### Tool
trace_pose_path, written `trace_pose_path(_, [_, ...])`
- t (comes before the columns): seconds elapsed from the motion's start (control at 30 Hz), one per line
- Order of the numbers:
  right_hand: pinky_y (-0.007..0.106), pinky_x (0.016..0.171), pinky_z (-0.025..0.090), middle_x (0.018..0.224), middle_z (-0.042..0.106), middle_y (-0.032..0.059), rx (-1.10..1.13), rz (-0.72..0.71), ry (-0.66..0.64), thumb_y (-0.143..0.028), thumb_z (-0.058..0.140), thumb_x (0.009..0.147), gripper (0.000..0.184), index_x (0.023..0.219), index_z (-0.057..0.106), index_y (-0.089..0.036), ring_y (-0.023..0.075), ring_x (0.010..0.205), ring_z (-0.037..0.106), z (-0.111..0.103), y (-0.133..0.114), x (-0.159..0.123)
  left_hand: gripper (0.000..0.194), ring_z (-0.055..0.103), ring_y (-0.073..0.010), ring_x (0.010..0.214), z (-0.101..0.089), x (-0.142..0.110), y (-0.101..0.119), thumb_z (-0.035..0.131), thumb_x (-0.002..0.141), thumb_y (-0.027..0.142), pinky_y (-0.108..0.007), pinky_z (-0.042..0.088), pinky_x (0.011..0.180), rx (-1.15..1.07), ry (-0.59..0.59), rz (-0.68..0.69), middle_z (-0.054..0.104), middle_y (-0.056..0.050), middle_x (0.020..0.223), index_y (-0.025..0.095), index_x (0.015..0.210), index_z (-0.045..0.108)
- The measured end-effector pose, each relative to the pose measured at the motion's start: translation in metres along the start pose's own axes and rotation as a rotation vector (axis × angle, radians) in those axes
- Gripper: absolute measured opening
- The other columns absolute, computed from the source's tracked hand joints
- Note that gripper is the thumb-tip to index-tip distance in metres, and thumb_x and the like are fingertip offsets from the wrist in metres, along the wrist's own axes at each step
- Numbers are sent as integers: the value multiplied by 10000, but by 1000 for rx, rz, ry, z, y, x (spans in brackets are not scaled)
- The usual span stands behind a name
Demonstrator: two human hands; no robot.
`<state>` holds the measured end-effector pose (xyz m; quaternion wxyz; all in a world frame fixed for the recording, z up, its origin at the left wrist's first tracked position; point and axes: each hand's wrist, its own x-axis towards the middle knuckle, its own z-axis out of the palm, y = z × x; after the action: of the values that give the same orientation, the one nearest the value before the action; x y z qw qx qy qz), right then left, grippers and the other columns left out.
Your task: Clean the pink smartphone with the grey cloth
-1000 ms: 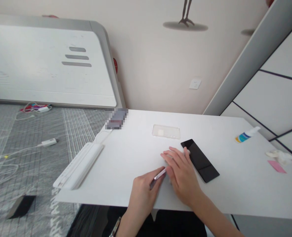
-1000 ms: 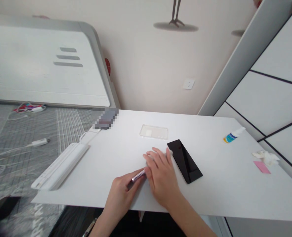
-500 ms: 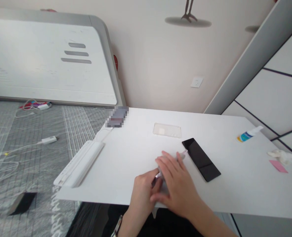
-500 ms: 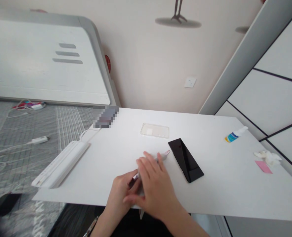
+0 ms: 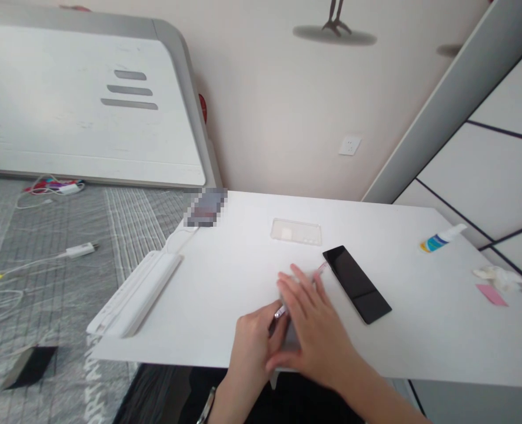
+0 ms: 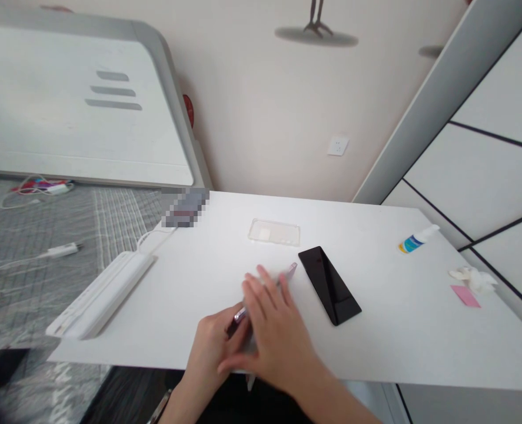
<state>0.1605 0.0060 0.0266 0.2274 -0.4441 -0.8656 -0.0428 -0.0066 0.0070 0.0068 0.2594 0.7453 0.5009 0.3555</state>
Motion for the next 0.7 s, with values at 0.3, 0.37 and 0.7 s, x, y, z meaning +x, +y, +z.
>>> trace_pose_path(0.3, [600,1229,264,1497,553,204,12,32,-12,-761,319,980,875,1496,427,-62,332,1451,443,-5,32,4,244,762,-180,731,-1,1,4,526,975,223,-228,573,690,2,7,26,812,-50,895,201,1022,764])
trace_pose_path(0.37, [645,1210,261,1489,554,218,-36,101,5,-759,288,985,880,1491,423,-51,364,1457,426,-10,50,5,283,781,-191,949,-2,1,7,542,997,246,-235,581,844,-33,26,42,804,-54,1107,233,1210,727])
trace_pose_path(0.7, [491,1296,81,1565,500,134,114,-94,-7,-920,266,828,1113,1546,387,-78,281,1513,352,0,-18,0,236,703,-195,565,1,-4,-3,512,860,120,-248,542,559,71,18,24,762,-75,695,152,804,739])
